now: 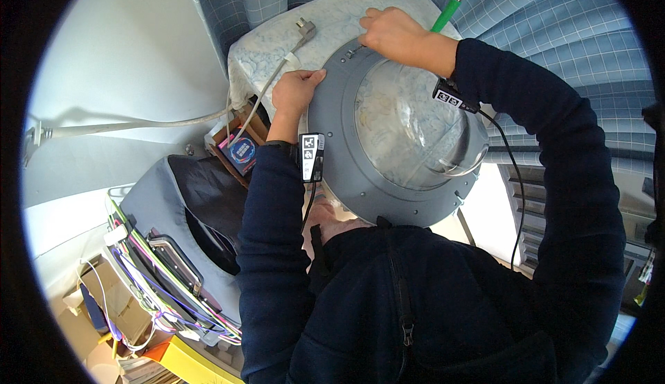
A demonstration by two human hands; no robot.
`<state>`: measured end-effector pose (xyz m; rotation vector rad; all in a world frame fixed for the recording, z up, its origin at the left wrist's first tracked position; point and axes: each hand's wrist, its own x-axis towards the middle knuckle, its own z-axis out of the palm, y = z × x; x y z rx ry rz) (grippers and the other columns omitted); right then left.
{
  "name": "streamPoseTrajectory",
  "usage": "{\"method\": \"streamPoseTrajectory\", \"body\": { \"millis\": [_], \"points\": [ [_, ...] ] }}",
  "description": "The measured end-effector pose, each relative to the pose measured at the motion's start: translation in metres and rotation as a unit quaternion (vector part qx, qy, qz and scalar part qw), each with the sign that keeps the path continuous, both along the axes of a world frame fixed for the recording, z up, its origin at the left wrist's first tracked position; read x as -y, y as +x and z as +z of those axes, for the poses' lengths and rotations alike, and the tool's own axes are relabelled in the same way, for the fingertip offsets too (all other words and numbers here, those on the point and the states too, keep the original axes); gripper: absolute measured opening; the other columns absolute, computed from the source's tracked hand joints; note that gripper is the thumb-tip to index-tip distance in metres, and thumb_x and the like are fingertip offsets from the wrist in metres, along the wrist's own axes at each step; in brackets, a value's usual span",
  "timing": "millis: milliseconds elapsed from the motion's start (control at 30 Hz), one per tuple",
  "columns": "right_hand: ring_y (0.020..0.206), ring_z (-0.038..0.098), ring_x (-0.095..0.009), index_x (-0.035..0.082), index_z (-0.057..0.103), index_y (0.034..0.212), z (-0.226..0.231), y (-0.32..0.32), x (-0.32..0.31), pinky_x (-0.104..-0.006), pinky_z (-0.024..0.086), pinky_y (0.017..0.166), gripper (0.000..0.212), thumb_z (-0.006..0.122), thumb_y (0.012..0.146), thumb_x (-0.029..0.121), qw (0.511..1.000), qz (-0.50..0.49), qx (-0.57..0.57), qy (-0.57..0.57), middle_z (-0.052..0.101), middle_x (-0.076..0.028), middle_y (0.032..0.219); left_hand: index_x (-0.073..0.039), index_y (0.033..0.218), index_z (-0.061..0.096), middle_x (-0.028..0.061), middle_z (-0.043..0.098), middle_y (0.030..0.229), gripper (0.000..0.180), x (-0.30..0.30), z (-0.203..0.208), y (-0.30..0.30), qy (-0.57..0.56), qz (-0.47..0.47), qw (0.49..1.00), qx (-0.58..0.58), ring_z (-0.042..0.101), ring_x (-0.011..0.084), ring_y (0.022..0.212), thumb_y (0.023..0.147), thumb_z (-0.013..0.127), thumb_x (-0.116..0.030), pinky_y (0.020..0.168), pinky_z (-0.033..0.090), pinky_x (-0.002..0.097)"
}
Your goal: The person uses a screwdriver to fasten screws around the perimeter of a circular appliance door frame. They work methodically around the rim, tightening each screw in turn while stabilizing the frame with the other hand.
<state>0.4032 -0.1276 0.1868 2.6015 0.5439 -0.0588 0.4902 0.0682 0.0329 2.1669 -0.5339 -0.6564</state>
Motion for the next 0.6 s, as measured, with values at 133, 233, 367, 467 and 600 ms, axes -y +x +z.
{"method": "streamPoseTrajectory", "body": {
  "millis": [133,233,367,467,600],
  "points": [
    [0.086,0.058,-0.021,0.012,0.069,0.073,0.0018,-0.0011,-0.0033,-0.0323,0.051,0.064,0.009,0.062,0.068,0.014,1.000,0.005,0.006,-0.015,0.058,-0.003,0.080,-0.020,0.097,0.075,0.0088,0.072,0.085,0.044,0.0001,0.0007,-0.0006,0.007,-0.001,1.000,0.006,0.068,0.0267,0.081,0.076,0.065,-0.059,0.073,0.051,0.0360],
    [0.087,0.058,-0.022,0.012,0.069,0.073,0.0019,-0.0015,-0.0049,-0.0325,0.051,0.065,0.008,0.063,0.068,0.013,1.000,-0.020,-0.004,-0.024,0.060,-0.003,0.082,-0.020,0.097,0.075,0.0088,0.072,0.086,0.045,0.0006,0.0007,-0.0006,0.008,-0.001,1.000,-0.001,0.068,0.0266,0.081,0.076,0.065,-0.059,0.073,0.051,0.0361],
    [0.090,0.060,-0.024,0.010,0.071,0.075,0.0017,-0.0018,-0.0026,-0.0338,0.053,0.067,0.009,0.065,0.068,0.011,0.997,-0.074,-0.014,-0.026,0.064,-0.006,0.088,-0.020,0.097,0.075,0.0085,0.072,0.087,0.045,0.0010,-0.0006,-0.0005,0.010,0.003,1.000,0.003,0.068,0.0262,0.082,0.076,0.065,-0.059,0.073,0.051,0.0356],
    [0.091,0.061,-0.026,0.009,0.072,0.076,0.0026,-0.0014,0.0014,-0.0347,0.054,0.068,0.010,0.065,0.069,0.011,0.997,-0.079,-0.005,-0.015,0.066,-0.008,0.089,-0.021,0.097,0.075,0.0083,0.072,0.088,0.044,0.0006,-0.0013,-0.0001,0.009,0.001,1.000,-0.009,0.068,0.0261,0.084,0.076,0.066,-0.059,0.074,0.051,0.0354],
    [0.091,0.062,-0.027,0.008,0.071,0.075,0.0027,-0.0018,0.0035,-0.0353,0.054,0.067,0.010,0.065,0.069,0.011,0.998,-0.064,0.003,0.011,0.066,-0.009,0.089,-0.021,0.097,0.075,0.0081,0.072,0.088,0.043,0.0008,-0.0004,0.0005,0.013,-0.003,1.000,-0.001,0.068,0.0261,0.084,0.077,0.066,-0.058,0.074,0.051,0.0357]
  ]
}}
